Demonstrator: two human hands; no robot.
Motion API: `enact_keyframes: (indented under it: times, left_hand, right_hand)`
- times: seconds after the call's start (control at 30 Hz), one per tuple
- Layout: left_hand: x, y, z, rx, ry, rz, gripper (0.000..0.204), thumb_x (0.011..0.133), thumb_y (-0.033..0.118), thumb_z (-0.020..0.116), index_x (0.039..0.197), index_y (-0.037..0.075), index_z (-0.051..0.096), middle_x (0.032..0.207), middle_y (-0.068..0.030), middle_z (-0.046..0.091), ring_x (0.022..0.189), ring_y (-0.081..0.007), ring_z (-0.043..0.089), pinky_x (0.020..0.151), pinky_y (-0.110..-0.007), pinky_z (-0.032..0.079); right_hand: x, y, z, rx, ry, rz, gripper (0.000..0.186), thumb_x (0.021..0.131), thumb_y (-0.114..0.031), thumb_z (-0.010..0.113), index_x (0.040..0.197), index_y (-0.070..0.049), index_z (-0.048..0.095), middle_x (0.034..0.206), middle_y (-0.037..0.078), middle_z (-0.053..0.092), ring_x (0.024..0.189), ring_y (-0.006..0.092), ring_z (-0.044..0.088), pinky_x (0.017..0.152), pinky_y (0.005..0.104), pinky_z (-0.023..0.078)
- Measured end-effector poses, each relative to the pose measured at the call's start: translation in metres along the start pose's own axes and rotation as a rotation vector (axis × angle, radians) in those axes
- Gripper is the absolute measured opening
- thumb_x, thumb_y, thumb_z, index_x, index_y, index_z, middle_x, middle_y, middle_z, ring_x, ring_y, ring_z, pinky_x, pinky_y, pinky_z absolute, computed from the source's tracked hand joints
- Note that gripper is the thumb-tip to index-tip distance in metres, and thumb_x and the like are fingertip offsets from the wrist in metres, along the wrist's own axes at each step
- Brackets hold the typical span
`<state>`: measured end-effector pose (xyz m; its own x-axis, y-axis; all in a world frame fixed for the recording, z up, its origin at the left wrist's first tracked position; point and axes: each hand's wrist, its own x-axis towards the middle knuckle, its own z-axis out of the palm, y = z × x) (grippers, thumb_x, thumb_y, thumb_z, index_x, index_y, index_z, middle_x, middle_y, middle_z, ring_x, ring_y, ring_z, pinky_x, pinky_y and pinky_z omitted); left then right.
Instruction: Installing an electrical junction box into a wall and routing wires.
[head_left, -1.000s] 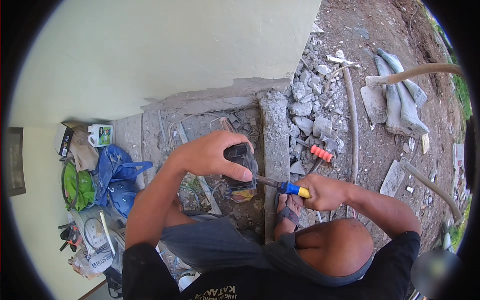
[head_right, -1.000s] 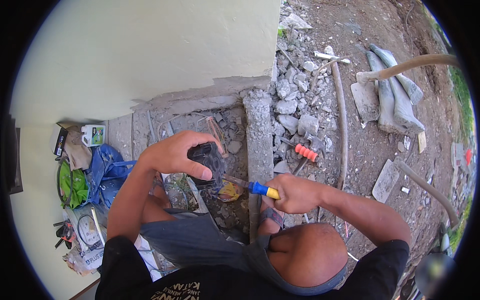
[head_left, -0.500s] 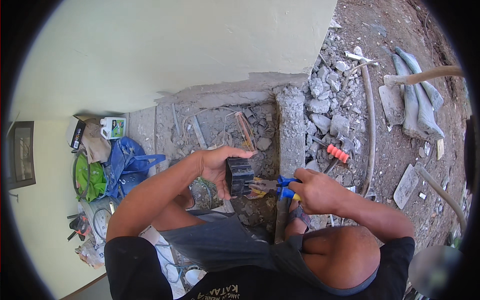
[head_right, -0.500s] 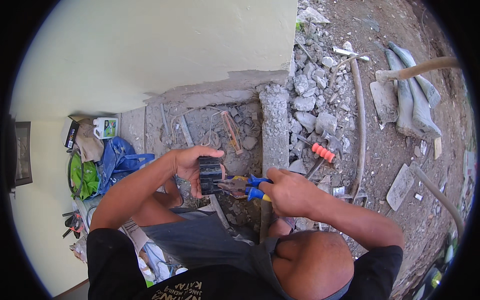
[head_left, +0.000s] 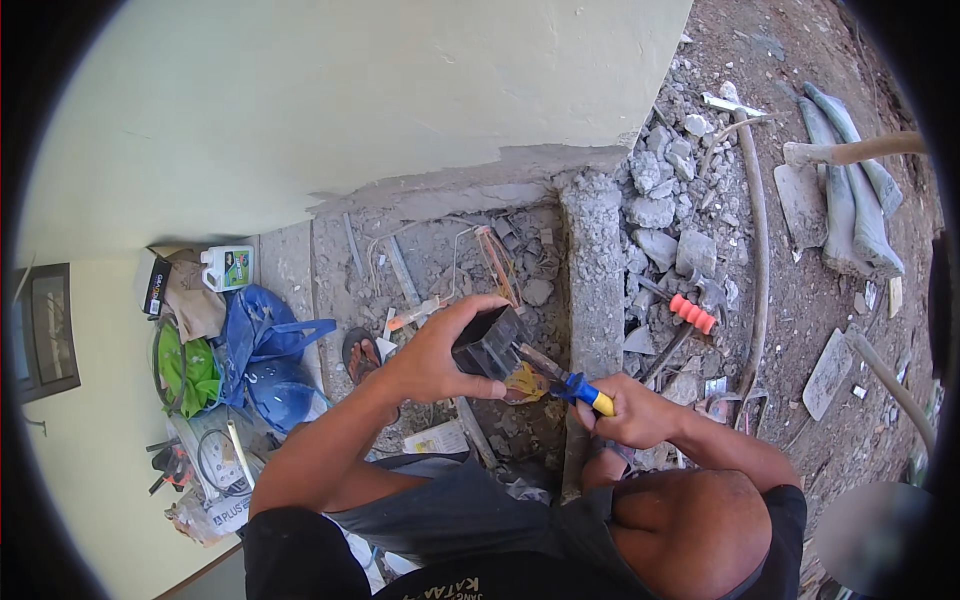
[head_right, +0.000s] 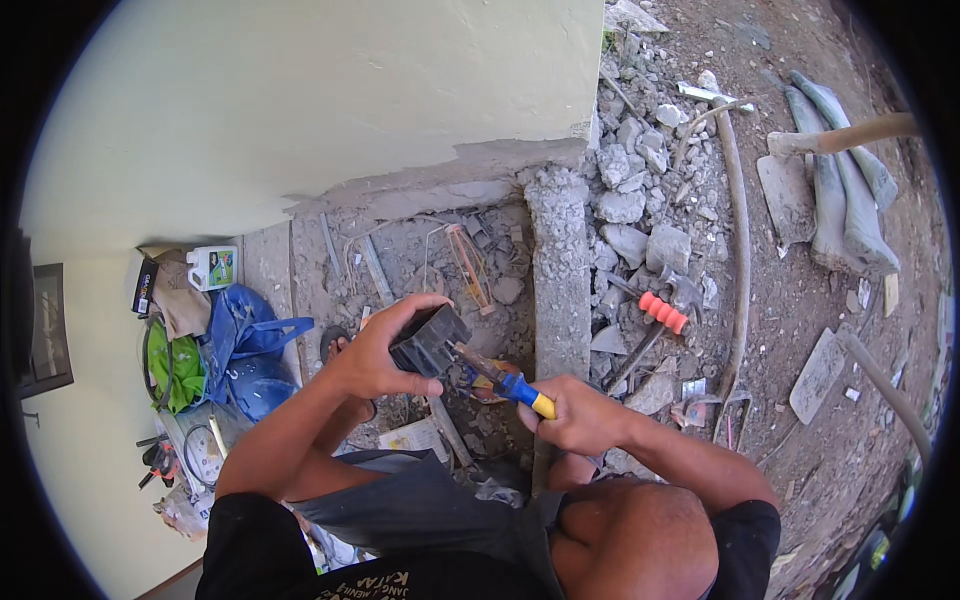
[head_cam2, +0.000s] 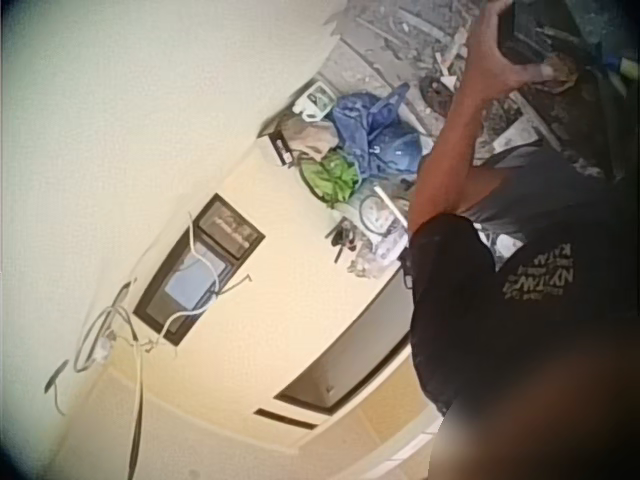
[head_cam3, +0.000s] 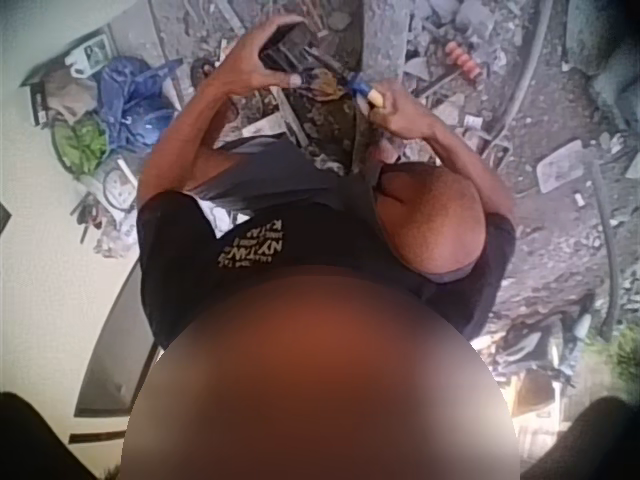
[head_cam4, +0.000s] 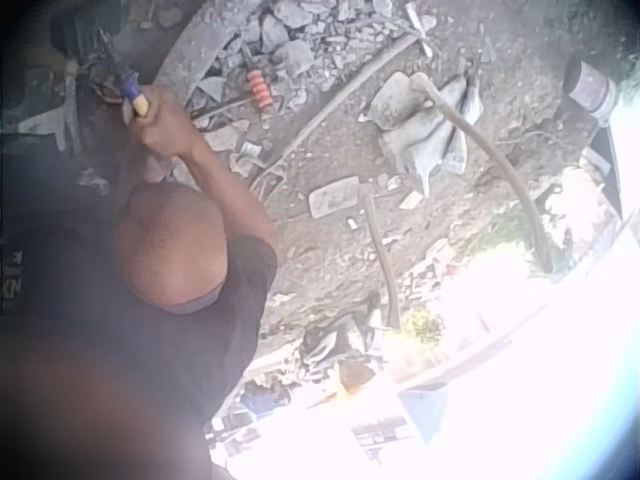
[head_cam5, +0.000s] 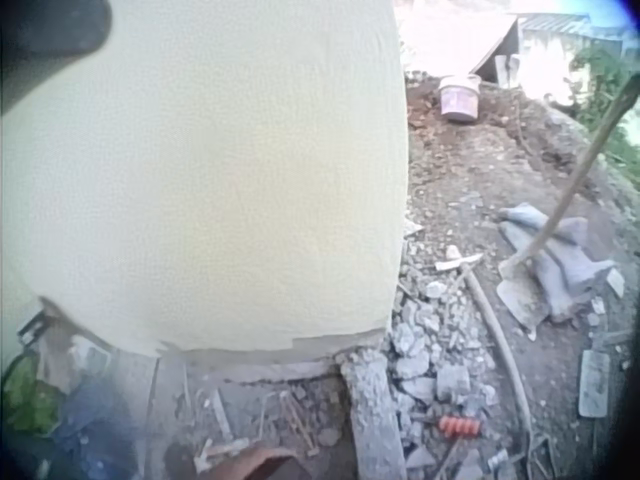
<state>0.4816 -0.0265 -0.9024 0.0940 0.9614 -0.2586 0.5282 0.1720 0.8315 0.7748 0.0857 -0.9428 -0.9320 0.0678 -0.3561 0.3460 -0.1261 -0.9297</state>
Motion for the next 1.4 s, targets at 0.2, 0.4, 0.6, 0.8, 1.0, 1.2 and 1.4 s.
enact_keyframes:
  times: [0.2, 0.4, 0.6, 0.8, 1.0, 1.2, 1.4]
  left_hand:
    - [0.004, 0.004, 0.003, -0.634, -0.187, -0.84, 0.08, 0.078, 0.039, 0.084, 0.137, -0.003, 0.05, 0.113, -0.0169, 0.068, 0.091, -0.0263, 0.07, 0.085, -0.039, 0.058]
    - [0.004, -0.022, 0.003, -0.639, -0.155, -0.9, 0.073, 0.083, 0.047, 0.077, 0.133, -0.001, 0.056, 0.127, -0.0189, 0.061, 0.116, -0.0285, 0.063, 0.095, -0.041, 0.054]
    - [0.002, -0.004, -0.005, -0.476, -0.032, -0.24, 0.093, 0.072, 0.018, 0.09, 0.15, 0.008, 0.04, 0.139, -0.0122, 0.054, 0.131, -0.0248, 0.05, 0.106, -0.046, 0.047]
    - [0.0, -0.025, 0.011, -0.245, -0.119, -0.3, 0.089, 0.067, 0.006, 0.084, 0.145, 0.008, 0.04, 0.138, -0.0122, 0.05, 0.127, -0.0224, 0.052, 0.106, -0.036, 0.045]
    - [0.0, -0.021, -0.005, -0.114, -0.035, -0.068, 0.083, 0.067, 0.001, 0.076, 0.141, 0.01, 0.041, 0.146, -0.0144, 0.048, 0.13, -0.0236, 0.051, 0.107, -0.037, 0.043]
    - [0.005, -0.019, 0.001, 0.176, 0.084, 0.194, 0.077, 0.063, -0.002, 0.078, 0.128, 0.011, 0.037, 0.15, -0.0199, 0.042, 0.133, -0.029, 0.049, 0.106, -0.04, 0.046]
    - [-0.013, -0.046, 0.032, -0.24, 0.308, 0.025, 0.081, 0.065, -0.001, 0.089, 0.125, 0.013, 0.036, 0.144, -0.0176, 0.037, 0.124, -0.0241, 0.049, 0.099, -0.039, 0.05]
  right_hand:
    - [0.01, 0.025, 0.009, -1.038, 0.402, -0.16, 0.029, 0.07, -0.01, 0.07, 0.097, -0.003, 0.064, 0.092, 0.015, 0.051, 0.086, 0.0348, 0.061, 0.073, 0.0423, 0.054]
    - [0.015, 0.025, 0.018, -0.623, 0.265, 0.04, 0.027, 0.074, -0.006, 0.065, 0.1, -0.002, 0.064, 0.093, 0.022, 0.057, 0.08, 0.0417, 0.065, 0.075, 0.0488, 0.055]
    - [0.007, 0.027, 0.021, -0.315, 0.299, 0.098, 0.014, 0.075, -0.002, 0.06, 0.087, -0.001, 0.066, 0.08, 0.021, 0.065, 0.07, 0.0374, 0.065, 0.069, 0.0473, 0.052]
    - [0.004, 0.022, 0.019, 0.1, 0.176, 0.194, 0.011, 0.075, -0.003, 0.058, 0.083, -0.001, 0.067, 0.065, 0.012, 0.058, 0.063, 0.0205, 0.058, 0.062, 0.0368, 0.048]
    - [-0.011, 0.014, -0.003, -0.008, 0.112, 0.089, 0.023, 0.077, -0.004, 0.058, 0.094, -0.003, 0.073, 0.069, 0.009, 0.065, 0.065, 0.0178, 0.063, 0.059, 0.0355, 0.048]
    - [-0.008, 0.022, -0.002, 0.711, -0.172, 0.226, 0.031, 0.077, -0.001, 0.058, 0.104, 0.006, 0.069, 0.094, 0.019, 0.071, 0.081, 0.0233, 0.071, 0.07, 0.0343, 0.06]
    - [-0.004, 0.018, 0.003, 1.021, -0.307, 0.102, 0.034, 0.077, 0.002, 0.056, 0.109, 0.007, 0.066, 0.12, 0.024, 0.065, 0.092, 0.026, 0.07, 0.074, 0.0411, 0.064]
